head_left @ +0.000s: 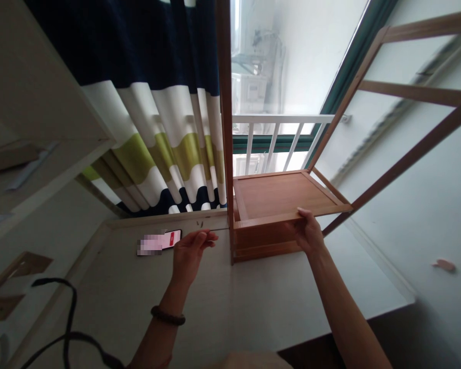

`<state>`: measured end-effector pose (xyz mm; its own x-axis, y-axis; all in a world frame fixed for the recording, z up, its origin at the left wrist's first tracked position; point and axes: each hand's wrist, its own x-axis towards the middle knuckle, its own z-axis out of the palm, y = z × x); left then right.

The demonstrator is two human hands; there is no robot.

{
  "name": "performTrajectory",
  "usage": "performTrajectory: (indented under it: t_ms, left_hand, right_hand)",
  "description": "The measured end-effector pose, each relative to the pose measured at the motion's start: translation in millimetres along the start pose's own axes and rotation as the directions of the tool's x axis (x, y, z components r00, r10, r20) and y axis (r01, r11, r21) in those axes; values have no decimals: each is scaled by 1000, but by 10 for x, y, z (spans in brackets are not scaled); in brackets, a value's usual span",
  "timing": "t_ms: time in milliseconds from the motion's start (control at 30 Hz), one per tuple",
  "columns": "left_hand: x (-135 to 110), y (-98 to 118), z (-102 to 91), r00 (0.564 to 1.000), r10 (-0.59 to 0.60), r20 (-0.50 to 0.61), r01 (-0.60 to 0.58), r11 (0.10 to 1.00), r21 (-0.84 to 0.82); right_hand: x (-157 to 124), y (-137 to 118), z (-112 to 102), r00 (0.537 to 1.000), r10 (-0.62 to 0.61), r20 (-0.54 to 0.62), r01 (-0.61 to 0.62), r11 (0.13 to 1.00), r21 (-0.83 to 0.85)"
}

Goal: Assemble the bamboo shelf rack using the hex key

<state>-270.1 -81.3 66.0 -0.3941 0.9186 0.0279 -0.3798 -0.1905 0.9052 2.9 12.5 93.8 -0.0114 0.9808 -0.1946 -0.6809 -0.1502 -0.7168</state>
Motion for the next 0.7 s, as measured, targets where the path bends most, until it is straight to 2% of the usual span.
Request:
performTrajectory:
  t_ms: [133, 200, 233, 300, 333, 400, 467, 500, 567, 633, 700]
  left_hand:
    - [34, 39, -32, 991, -128, 49, 128, 992, 6]
    - [32, 28, -53, 987, -142, 69, 136, 987, 90]
    - [28, 19, -60, 991, -114, 69, 103, 983, 154]
    - [21, 12, -67, 997, 43, 66, -62, 944, 325]
    - [19, 18, -66, 984, 161, 72, -176, 890, 421]
    - [16, 47, -57, 917, 382, 117, -376, 723, 580]
    - [9, 82, -44, 863, 479, 161, -461, 616, 639]
    - [3, 93, -37, 865, 473, 170, -463, 618, 636]
    - [-13, 89, -24, 907, 395, 146, -402, 707, 582]
    - [-23, 59, -12, 954, 291, 74, -288, 821, 493]
    - [-15, 27, 5, 981, 196, 1, -179, 893, 412]
  right_hand:
    - [-3, 19, 37, 999, -24, -26, 24, 1000, -12]
    - [-3, 33, 43, 999, -25, -28, 25, 1000, -2]
    - [-4, 38, 43, 1000, -18, -25, 18, 1000, 5]
    - [-12, 43, 43, 1000, 12, -4, -12, 1000, 17]
    - [-19, 43, 45, 999, 39, 20, -39, 999, 23]
    - [-40, 38, 59, 990, 104, 92, -108, 993, 39]
    - [-63, 30, 87, 973, 156, 168, -168, 984, 60]
    - [-74, 28, 105, 966, 171, 193, -187, 980, 68]
    - [-91, 32, 142, 960, 187, 210, -206, 976, 71]
    - [-103, 53, 174, 963, 188, 193, -203, 977, 61]
    - [-115, 91, 200, 973, 168, 158, -178, 982, 56]
